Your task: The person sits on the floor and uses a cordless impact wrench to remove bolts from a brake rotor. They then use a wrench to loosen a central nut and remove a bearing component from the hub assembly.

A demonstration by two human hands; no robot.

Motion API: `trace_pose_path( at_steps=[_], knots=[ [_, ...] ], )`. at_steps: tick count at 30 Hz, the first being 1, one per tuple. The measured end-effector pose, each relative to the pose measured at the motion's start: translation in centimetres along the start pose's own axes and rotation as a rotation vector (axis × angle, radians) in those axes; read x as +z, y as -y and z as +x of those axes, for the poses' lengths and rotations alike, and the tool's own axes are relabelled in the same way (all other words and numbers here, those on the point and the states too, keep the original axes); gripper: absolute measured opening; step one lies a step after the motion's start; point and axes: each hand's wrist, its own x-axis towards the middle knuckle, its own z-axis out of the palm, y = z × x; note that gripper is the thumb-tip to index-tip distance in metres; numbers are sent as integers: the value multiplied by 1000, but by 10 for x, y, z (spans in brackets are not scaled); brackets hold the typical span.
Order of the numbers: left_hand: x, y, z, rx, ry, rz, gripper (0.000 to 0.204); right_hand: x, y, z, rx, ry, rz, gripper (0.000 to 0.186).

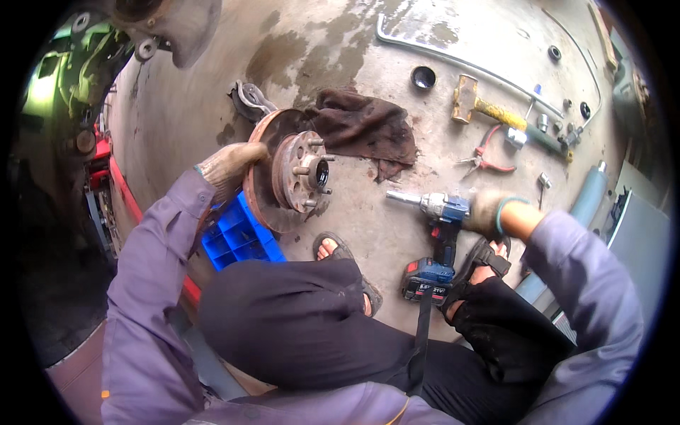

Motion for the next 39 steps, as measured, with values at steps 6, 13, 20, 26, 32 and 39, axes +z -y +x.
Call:
trace_pose_path(
  at_steps=[6,13,20,26,32,39],
  knots=[
    [-29,33,7,37,-1,-67,23,117,2,26,-10,-218,771,63],
    [-34,46,20,61,-40,-284,22,149,23,80,-229,-496,1666,41],
    [-23,53,9,104,-47,-360,28,47,75,21,-685,-234,1659,27],
    [-29,63,3,81,-52,-274,24,5,132,15,-617,-323,1467,19],
    [-41,59,6,46,-95,-319,16,22,152,16,-532,-307,1394,21],
    [-54,73,10,192,-22,-110,23,16,160,17,-548,-171,1546,22]
  ],
)
